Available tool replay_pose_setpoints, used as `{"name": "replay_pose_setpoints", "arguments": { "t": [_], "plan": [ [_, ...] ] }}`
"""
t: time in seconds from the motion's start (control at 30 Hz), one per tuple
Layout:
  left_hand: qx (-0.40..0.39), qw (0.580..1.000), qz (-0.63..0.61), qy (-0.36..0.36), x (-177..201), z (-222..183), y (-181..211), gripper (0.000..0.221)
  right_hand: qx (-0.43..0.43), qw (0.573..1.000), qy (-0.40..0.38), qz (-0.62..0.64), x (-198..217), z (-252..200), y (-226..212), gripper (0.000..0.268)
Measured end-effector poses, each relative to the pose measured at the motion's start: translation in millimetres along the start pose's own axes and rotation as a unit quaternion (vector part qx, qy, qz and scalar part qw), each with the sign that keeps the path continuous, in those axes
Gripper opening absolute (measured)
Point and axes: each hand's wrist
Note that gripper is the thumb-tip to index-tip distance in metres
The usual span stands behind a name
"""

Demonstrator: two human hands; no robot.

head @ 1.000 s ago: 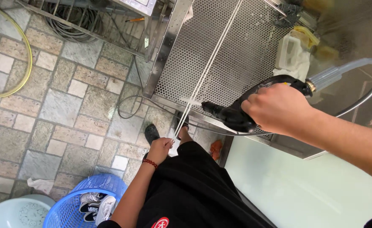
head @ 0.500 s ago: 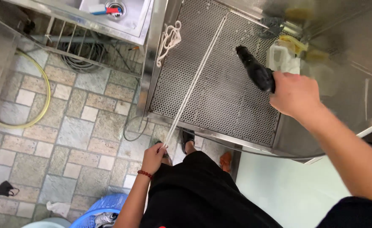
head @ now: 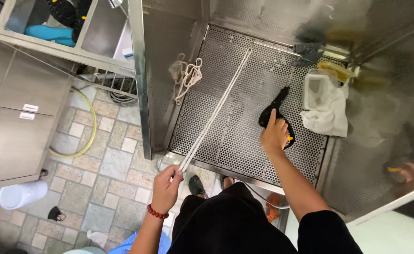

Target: Cleaning white shoelaces using a high-pressure spray gun inside a metal cleaning booth.

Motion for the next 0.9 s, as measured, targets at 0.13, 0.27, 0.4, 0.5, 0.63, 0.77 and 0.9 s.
{"name": "replay_pose_setpoints", "arguments": {
  "t": [0.13,0.27,0.4,0.5,0.63,0.77,0.9],
  "plan": [
    [0.012,1.000,0.003,0.024,1,-16,22,0.017,0.060,0.998,0.031,-0.005,13,-38,-42,0.086],
    [0.020,1.000,0.016,0.013,-4,-38,31,0.016,0.072,0.957,-0.015,0.279,-39,-26,-90,0.071],
    [0.085,0.994,-0.019,-0.060,-4,-57,24,0.020,-0.170,0.576,-0.262,0.756,-97,41,-110,0.033],
    [0.108,0.992,-0.064,-0.030,2,-70,2,0.021,-0.217,0.465,-0.289,0.808,-59,54,-109,0.020],
    [0.116,0.981,-0.119,0.102,21,-79,-18,0.023,-0.158,0.646,-0.171,0.727,4,17,-110,0.029],
    [0.023,0.965,-0.178,0.189,39,-76,-29,0.021,-0.008,0.804,-0.085,0.588,57,-57,-122,0.028],
    [0.078,0.947,-0.238,0.202,30,-51,-50,0.023,0.208,0.801,-0.221,0.517,107,-123,-136,0.026]
  ]
}}
Point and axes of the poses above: each hand's wrist, its own z-axis towards the middle knuckle, its own x-axis out of the back of the hand, y = z × x, and after that the axes turned 6 degrees about y, right-handed
